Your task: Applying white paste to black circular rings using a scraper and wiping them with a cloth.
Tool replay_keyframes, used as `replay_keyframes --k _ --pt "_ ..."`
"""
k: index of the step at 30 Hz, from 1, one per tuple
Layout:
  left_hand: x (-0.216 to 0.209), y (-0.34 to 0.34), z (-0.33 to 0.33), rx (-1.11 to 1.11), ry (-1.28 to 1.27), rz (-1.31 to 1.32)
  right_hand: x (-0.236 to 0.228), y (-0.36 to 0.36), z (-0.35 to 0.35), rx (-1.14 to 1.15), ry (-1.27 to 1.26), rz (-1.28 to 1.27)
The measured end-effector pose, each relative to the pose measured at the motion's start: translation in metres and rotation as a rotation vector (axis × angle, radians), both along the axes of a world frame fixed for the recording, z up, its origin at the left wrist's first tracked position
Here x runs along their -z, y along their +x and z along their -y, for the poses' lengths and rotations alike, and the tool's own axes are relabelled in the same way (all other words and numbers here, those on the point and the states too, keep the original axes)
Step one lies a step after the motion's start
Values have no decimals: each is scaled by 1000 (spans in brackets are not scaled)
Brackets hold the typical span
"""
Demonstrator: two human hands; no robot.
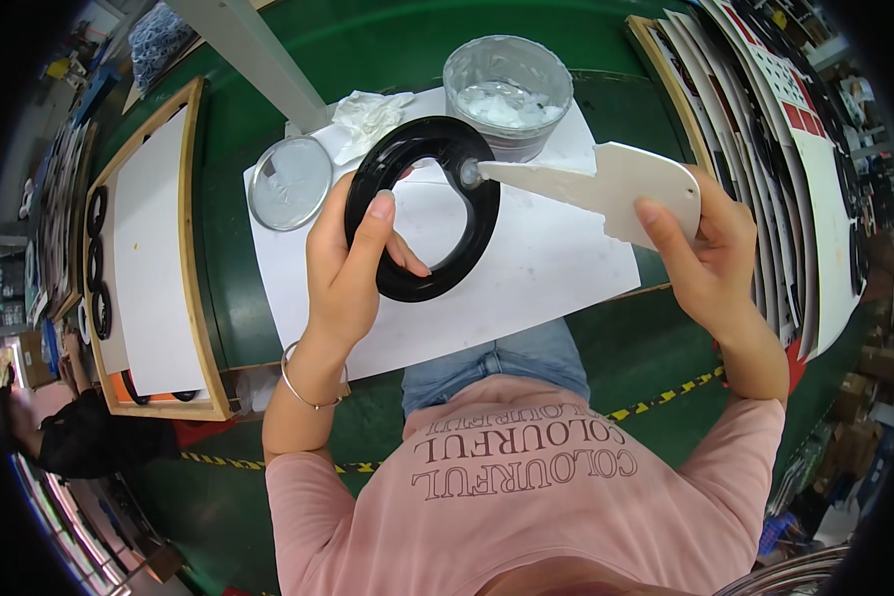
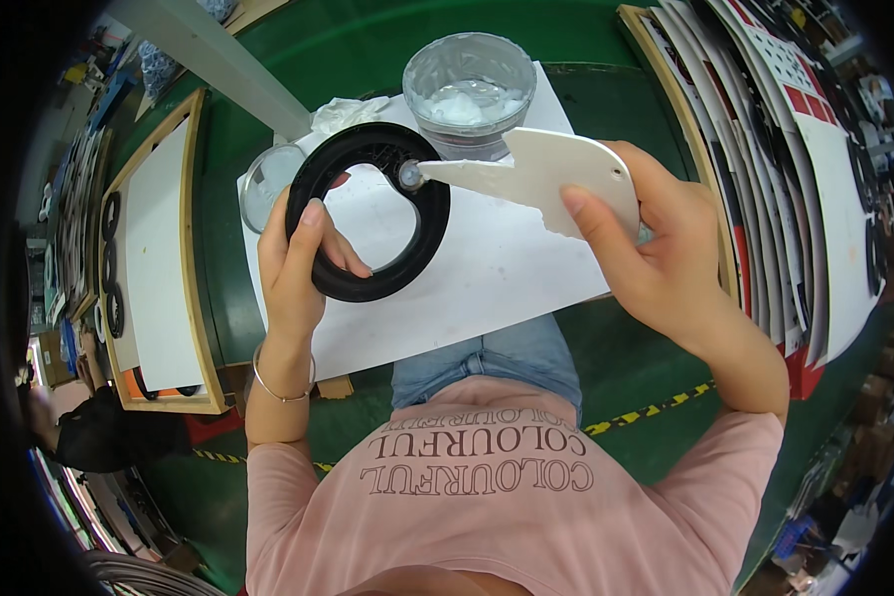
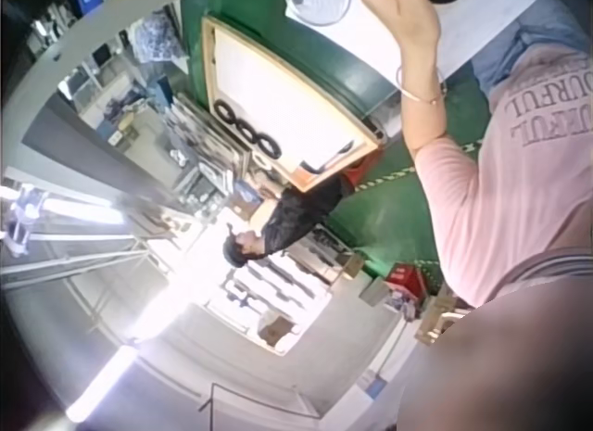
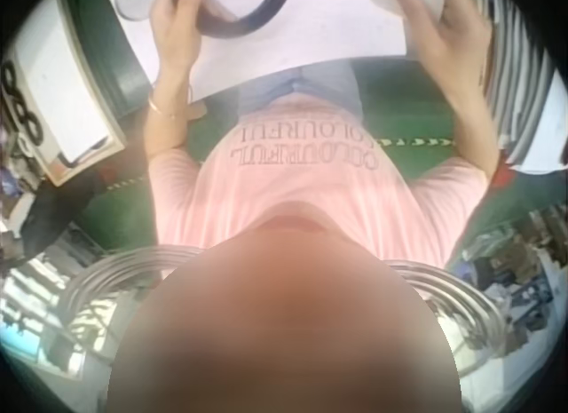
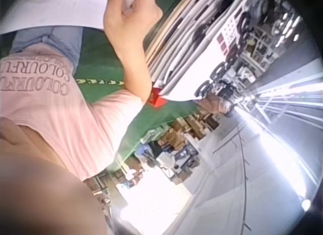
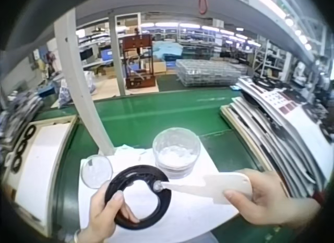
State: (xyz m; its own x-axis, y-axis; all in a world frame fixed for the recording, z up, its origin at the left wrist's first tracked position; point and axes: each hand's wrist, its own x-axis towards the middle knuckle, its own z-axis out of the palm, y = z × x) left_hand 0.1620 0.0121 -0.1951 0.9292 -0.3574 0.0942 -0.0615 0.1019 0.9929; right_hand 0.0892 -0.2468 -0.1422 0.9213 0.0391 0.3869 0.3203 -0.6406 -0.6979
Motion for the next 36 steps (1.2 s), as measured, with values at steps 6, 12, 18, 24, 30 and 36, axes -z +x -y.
replay_keyframes --k 6,12,18,24,30,36 --pt "-1 -1 1 6 -4 -6 6 3 1 -13 50 44" --pt "-2 -1 2 26 28 -19 3 5 -1 3 30 42" --pt "-3 -2 2 37 49 -36 -8 6 -5 -41 -89 22" --pt "-1 1 1 26 43 -33 -13 13 -3 -250 -239 134" --pt "2 1 0 16 5 -47 -11 15 2 -437 -361 261" --pt "1 3 -3 20 -2 -42 -10 12 12 -306 -398 226"
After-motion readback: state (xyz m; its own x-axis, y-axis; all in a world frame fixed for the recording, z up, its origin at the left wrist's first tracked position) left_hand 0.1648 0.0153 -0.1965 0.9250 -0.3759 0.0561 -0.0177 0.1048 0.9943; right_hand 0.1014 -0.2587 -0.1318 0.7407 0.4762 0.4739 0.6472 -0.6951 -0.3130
